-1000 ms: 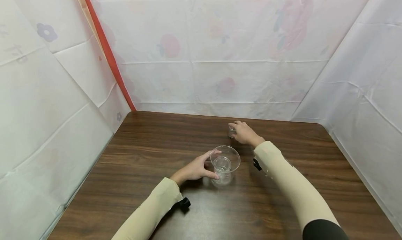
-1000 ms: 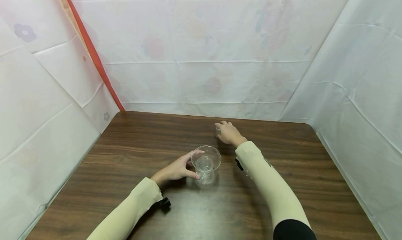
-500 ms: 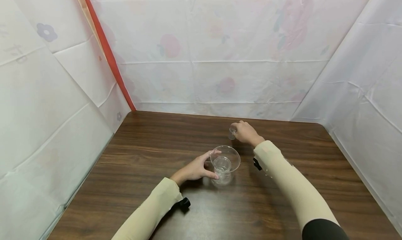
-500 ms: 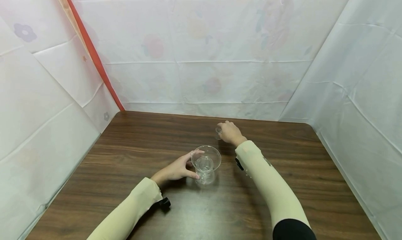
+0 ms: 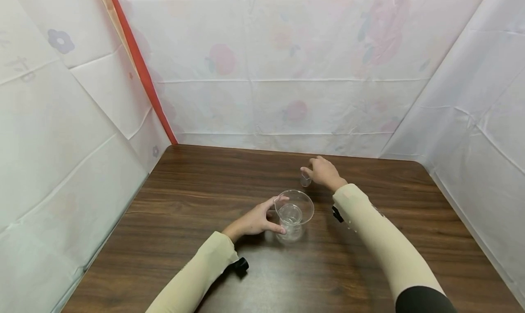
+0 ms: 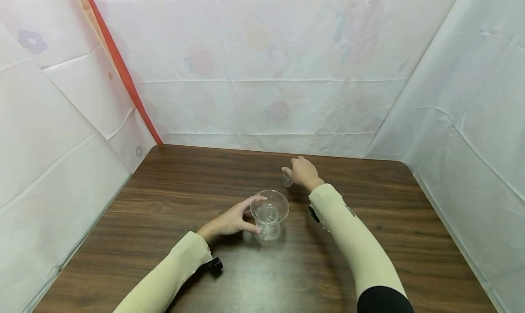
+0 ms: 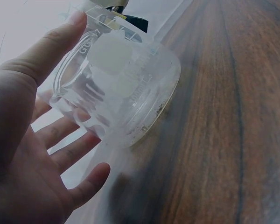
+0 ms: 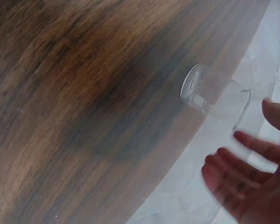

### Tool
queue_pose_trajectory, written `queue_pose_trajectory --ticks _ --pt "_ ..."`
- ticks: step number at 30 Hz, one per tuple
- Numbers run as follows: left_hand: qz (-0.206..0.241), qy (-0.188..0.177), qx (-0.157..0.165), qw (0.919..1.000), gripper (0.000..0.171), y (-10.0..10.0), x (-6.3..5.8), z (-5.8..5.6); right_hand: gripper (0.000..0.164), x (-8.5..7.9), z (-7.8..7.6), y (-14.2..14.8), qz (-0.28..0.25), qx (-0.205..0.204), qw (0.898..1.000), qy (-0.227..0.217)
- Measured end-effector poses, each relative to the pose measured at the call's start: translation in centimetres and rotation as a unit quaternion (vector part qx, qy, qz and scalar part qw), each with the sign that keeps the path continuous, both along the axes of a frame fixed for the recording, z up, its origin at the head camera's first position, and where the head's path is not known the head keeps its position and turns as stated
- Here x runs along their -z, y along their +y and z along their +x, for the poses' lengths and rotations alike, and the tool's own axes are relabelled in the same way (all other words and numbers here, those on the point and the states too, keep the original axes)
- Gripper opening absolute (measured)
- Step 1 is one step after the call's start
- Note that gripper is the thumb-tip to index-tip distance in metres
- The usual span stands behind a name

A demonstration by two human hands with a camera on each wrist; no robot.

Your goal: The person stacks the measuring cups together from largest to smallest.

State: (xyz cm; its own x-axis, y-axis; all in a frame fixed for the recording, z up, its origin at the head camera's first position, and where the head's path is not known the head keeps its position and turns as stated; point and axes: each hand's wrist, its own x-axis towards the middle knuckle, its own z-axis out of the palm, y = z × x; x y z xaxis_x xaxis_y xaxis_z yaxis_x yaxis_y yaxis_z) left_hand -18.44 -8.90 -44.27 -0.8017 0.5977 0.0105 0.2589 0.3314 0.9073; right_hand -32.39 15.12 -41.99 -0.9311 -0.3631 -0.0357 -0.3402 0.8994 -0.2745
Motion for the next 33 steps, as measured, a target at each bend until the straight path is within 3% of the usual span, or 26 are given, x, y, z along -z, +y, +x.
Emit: queue_pose_trajectory --ticks 3,6,12,19,23,33 --pt "0.004 0.004 0.002 1.0000 0.081 -0.1 -0.9 0.4 0.034 -0.2 0.0 0.0 -0.017 -0.043 0.999 -0.006" --pt "0.006 0.007 0.000 1.0000 0.082 -0.1 -0.9 0.4 0.054 -0.3 0.0 0.0 -0.023 -0.087 0.996 -0.018" --pt "0.000 0.005 -0.003 1.0000 0.084 0.0 1.5 -0.7 0.062 -0.1 0.0 0.1 -0.015 -0.130 0.991 -0.027" --pt "0.004 0.012 -0.007 0.9999 0.083 -0.1 2.5 -1.1 0.055 0.0 0.0 0.2 -0.012 -0.108 0.993 -0.045" --pt "-0.002 0.015 -0.006 0.9999 0.081 -0.2 2.5 -1.1 0.042 0.2 0.0 0.3 -0.007 -0.092 0.994 -0.050" --pt "-0.004 0.014 -0.004 0.9999 0.082 -0.2 2.5 -1.1 0.037 0.0 -0.1 0.9 -0.018 -0.087 0.995 -0.038"
